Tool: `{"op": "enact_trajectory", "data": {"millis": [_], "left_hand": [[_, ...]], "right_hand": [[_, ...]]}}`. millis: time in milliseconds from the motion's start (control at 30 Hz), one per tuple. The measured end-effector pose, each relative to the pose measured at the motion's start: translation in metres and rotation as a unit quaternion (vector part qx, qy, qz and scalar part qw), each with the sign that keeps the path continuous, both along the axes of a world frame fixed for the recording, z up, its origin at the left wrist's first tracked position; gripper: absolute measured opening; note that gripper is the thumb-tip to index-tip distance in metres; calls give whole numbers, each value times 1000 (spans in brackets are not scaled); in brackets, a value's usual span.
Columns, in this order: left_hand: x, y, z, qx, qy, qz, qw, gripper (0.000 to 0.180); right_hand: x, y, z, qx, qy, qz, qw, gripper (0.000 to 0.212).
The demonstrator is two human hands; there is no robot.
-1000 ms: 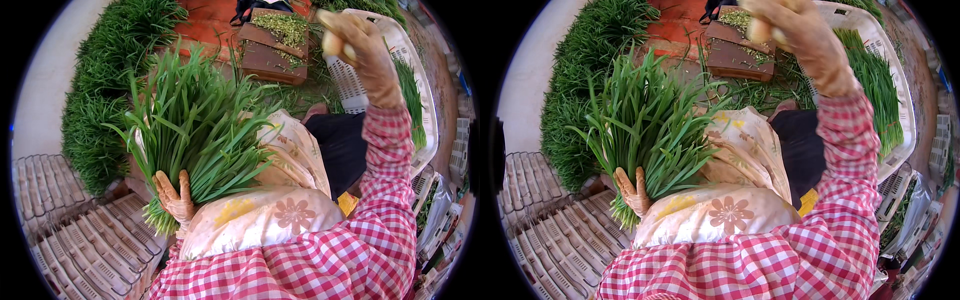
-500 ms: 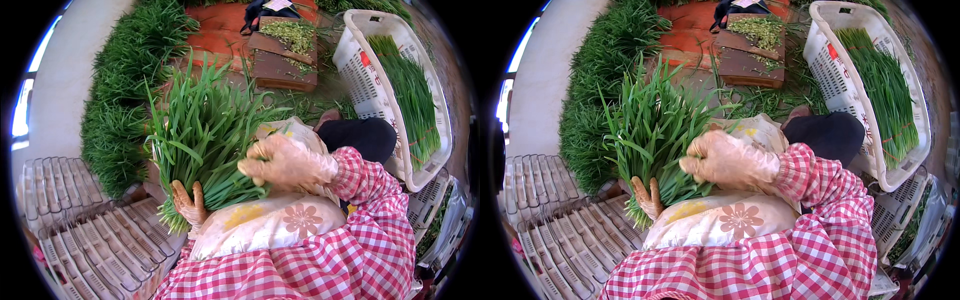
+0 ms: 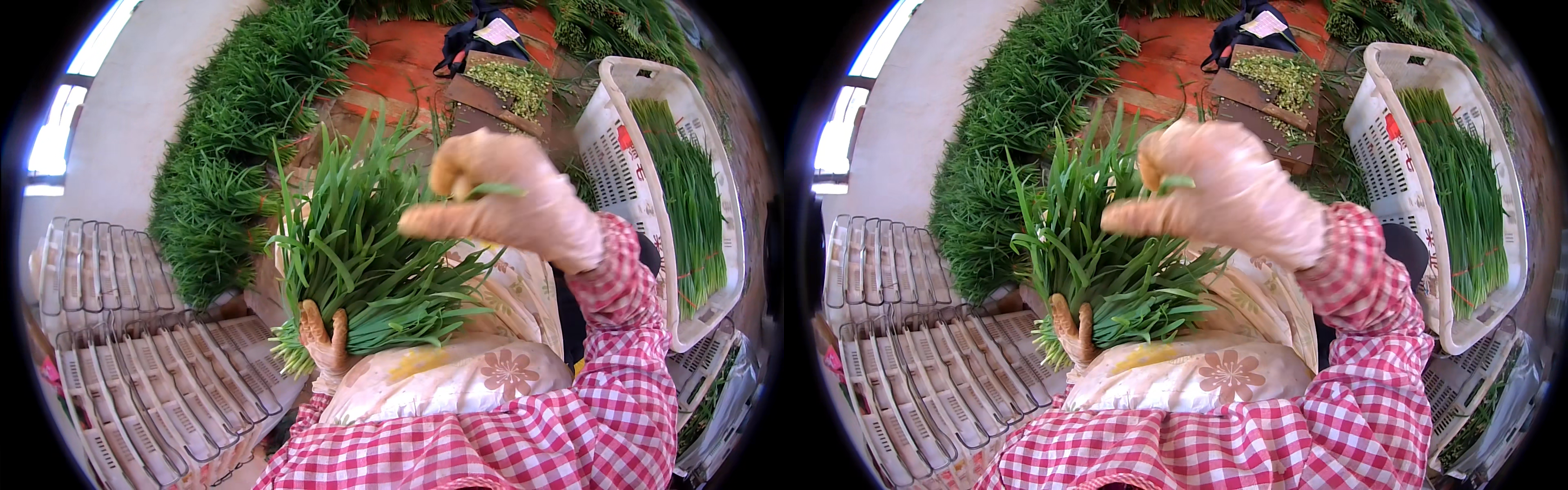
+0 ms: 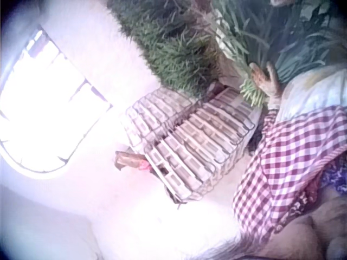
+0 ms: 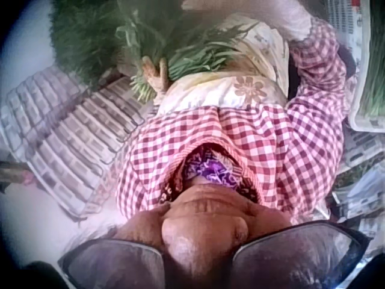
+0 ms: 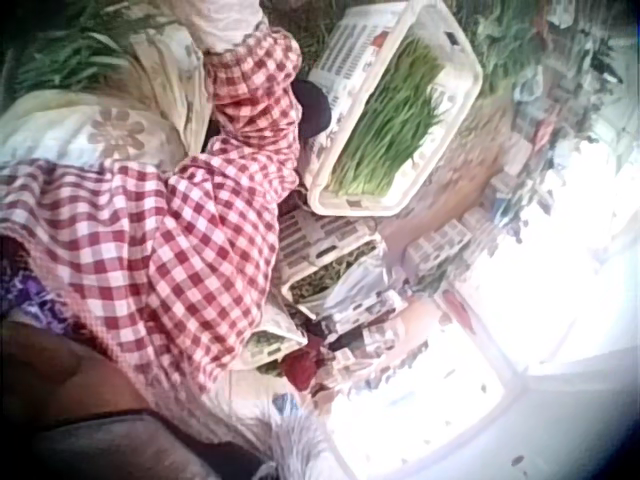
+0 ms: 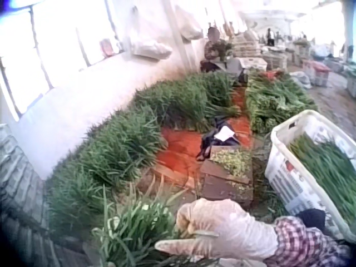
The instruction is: The person ties green onions into bundles with red ties, trims the root ends with a knife on a wooden block, and places the finished bundles into a plastic crate.
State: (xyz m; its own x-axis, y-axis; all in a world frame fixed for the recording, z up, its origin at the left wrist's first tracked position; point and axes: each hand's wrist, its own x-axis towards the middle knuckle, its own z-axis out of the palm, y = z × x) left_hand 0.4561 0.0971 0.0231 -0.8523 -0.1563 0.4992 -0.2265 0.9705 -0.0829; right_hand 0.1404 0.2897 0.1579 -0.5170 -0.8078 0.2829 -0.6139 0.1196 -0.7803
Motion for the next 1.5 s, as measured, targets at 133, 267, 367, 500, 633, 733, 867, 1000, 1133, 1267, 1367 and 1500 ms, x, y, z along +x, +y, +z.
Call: {"op": "enact_trajectory", "data": {"millis": [133, 267, 367, 500, 633, 733, 867, 1000, 1133, 1267, 1367, 1500], "left_hand": [[2, -1, -2, 0, -10, 9, 1000, 34], [7, -4, -5, -6, -3, 8, 1000, 33], [3, 0, -1, -14, -29, 17, 999, 33], [-1, 2, 3, 30, -40, 14, 999, 33], [4, 0, 5, 19, -43, 12, 999, 32], [1, 1, -1, 15, -46, 14, 999, 30], [1, -1, -2, -5, -43, 19, 999, 28], [7, -4, -8, -29, -42, 27, 998, 28], [9, -6, -11, -13, -30, 17, 999, 29], [6, -4, -9, -35, -37, 29, 998, 30], [8, -3, -5, -35, -45, 29, 998, 30], [3, -3, -5, -13, -31, 29, 999, 30]], "right_hand": [[21, -39, -48, 1, 129, -32, 991, 43], [31, -35, -31, 56, -295, 96, 949, 37], [32, -21, -12, 54, -456, 224, 860, 39], [21, -14, -12, 62, -393, 460, 794, 37], [0, -19, -2, -2, -274, 130, 953, 54], [-27, -51, -5, 166, -136, -26, 976, 54], [-22, -83, -33, 96, -221, 51, 969, 60], [2, -67, -33, 29, -478, 157, 864, 40], [3, -21, -26, -42, -541, 264, 797, 33], [-27, -8, 16, -89, -418, 200, 882, 26], [-43, -51, 21, -57, -229, 7, 972, 38], [-67, -102, 27, 178, -93, 9, 980, 42]]}}
